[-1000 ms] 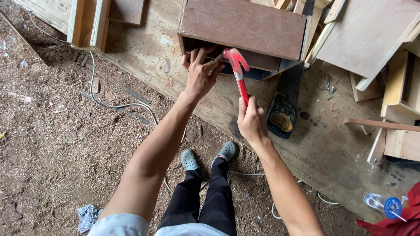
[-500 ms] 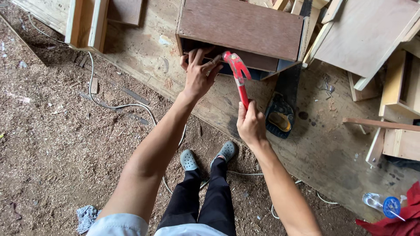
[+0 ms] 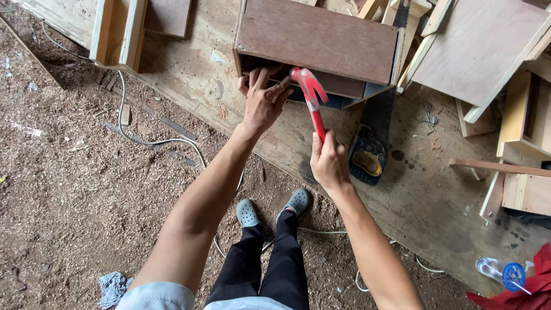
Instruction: The person assembles a small wooden box by hammering nails into the frame and attaching a lid. They repeatedly reposition the box and use a hammer to secure the pieces together on a workbench.
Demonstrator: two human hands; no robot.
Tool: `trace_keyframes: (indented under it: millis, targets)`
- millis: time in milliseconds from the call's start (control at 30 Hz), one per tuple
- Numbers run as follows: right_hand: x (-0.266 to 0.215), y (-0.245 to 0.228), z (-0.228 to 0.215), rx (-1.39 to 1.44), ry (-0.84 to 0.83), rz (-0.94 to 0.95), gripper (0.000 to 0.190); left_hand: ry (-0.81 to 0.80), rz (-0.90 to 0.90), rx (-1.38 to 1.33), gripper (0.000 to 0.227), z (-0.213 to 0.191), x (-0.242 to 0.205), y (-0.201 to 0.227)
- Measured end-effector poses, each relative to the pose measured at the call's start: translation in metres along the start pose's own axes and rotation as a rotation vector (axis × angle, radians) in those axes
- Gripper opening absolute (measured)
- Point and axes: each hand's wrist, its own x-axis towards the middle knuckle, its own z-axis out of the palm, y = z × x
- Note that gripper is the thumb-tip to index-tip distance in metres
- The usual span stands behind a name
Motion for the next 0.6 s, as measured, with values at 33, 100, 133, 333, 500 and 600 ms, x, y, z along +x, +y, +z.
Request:
trace_keyframes:
  millis: [33, 100, 133, 333, 500, 600]
  targets:
    - [0.002, -0.003, 0.0, -0.008, 0.056, -0.067, 0.027, -0.004, -0.004, 0.002, 0.032, -0.001, 0.0, -0.001]
    - [0.002, -0.006, -0.003, -0.06, -0.087, 0.075, 0.026, -0.013, -0.011, -0.004, 0.032, 0.0, 0.0, 0.001]
    - [0.002, -0.008, -0.003, -0.082, -0.16, 0.149, 0.026, -0.019, -0.011, -0.004, 0.032, 0.0, 0.0, 0.001]
    - [-0.013, -0.006, -0.008, 0.022, 0.086, -0.033, 0.023, -0.053, -0.008, -0.027, 0.035, -0.002, -0.001, 0.0]
    - [-0.053, -0.004, -0.006, 0.251, 0.071, 0.01, 0.022, -0.189, 0.036, 0.103, 0.053, -0.018, 0.006, 0.002]
    - [-0.095, -0.012, -0.002, 0.308, 0.047, 0.174, 0.021, -0.404, -0.099, 0.026, 0.077, -0.028, 0.011, -0.001]
